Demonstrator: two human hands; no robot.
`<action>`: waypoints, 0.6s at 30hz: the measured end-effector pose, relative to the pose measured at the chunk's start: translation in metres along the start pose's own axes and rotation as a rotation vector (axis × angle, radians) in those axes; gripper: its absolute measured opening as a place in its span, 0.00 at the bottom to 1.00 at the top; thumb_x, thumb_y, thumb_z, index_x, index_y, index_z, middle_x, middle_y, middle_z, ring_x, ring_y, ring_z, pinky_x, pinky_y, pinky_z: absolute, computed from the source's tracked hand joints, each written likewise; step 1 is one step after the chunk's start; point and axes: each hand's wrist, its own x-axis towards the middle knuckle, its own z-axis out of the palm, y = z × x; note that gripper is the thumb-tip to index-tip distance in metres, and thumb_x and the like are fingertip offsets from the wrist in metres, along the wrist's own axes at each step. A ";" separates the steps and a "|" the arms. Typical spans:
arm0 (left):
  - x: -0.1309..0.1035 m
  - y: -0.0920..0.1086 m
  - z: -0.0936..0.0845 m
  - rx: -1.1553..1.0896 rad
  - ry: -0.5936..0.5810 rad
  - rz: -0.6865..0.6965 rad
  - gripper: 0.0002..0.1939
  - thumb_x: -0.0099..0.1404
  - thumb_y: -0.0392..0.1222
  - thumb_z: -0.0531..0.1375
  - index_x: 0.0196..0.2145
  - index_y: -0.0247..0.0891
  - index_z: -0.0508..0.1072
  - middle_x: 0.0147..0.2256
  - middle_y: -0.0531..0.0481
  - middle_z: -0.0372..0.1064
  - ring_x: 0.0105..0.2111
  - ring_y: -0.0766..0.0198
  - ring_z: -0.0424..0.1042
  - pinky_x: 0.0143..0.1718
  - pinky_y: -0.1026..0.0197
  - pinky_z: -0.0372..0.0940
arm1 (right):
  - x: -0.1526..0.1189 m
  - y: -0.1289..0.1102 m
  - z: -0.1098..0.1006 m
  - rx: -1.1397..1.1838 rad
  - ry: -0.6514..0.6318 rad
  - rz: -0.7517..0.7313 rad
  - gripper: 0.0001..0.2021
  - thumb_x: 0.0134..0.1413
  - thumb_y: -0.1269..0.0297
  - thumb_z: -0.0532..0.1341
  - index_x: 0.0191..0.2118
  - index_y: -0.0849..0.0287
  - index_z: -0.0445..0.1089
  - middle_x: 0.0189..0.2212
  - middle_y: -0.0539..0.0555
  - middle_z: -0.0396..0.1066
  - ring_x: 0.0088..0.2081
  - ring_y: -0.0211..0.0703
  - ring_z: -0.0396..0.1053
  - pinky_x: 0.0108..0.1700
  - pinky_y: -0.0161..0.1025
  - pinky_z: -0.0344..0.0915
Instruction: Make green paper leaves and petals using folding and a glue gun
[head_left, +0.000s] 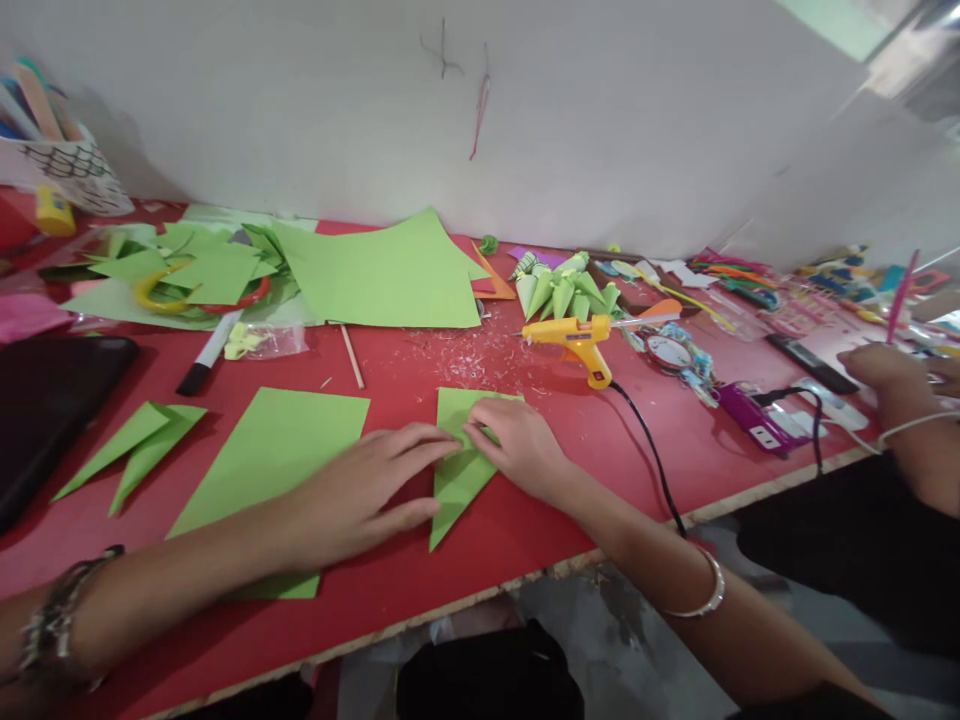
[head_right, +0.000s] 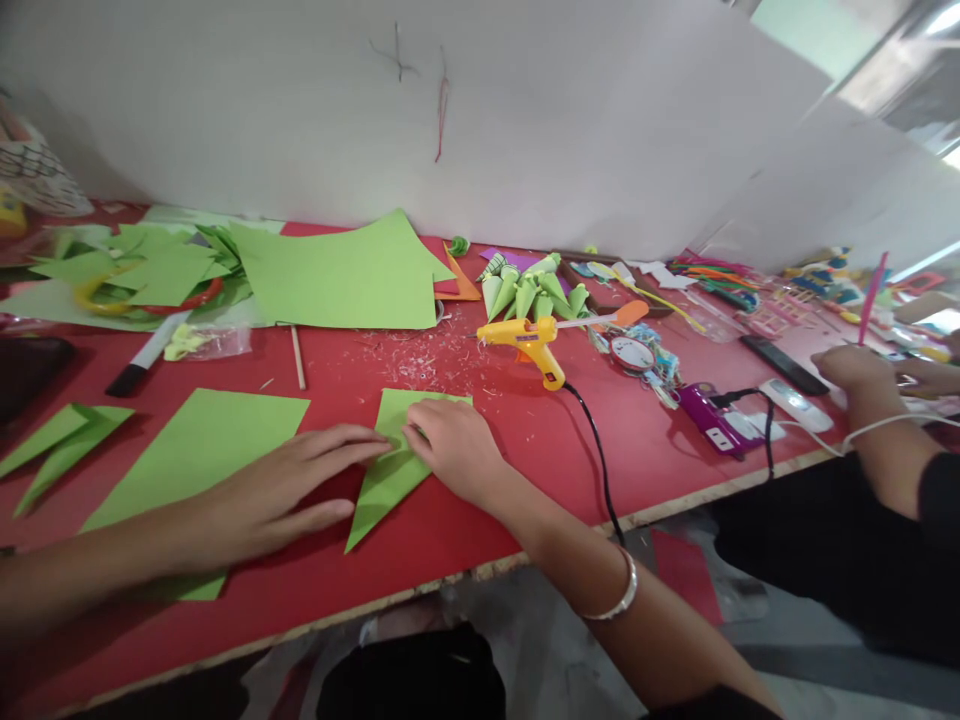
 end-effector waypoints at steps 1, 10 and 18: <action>0.003 0.001 0.004 0.067 0.035 -0.023 0.26 0.62 0.53 0.48 0.56 0.43 0.55 0.54 0.47 0.55 0.51 0.57 0.57 0.51 0.55 0.54 | 0.000 0.000 0.000 -0.003 0.003 -0.002 0.09 0.56 0.65 0.50 0.26 0.60 0.60 0.24 0.49 0.63 0.28 0.35 0.57 0.29 0.32 0.48; 0.006 0.009 0.012 0.272 0.133 -0.067 0.28 0.55 0.57 0.52 0.52 0.45 0.62 0.53 0.50 0.58 0.49 0.54 0.57 0.51 0.51 0.48 | 0.000 0.000 0.001 -0.015 0.006 0.001 0.09 0.56 0.66 0.51 0.27 0.60 0.60 0.25 0.50 0.63 0.28 0.36 0.57 0.30 0.32 0.48; -0.004 0.005 0.016 0.255 0.067 0.032 0.27 0.58 0.58 0.50 0.55 0.52 0.57 0.58 0.53 0.51 0.56 0.55 0.49 0.57 0.48 0.39 | -0.001 0.000 0.001 0.035 0.017 0.021 0.09 0.55 0.66 0.51 0.26 0.60 0.61 0.24 0.50 0.63 0.28 0.35 0.58 0.30 0.32 0.50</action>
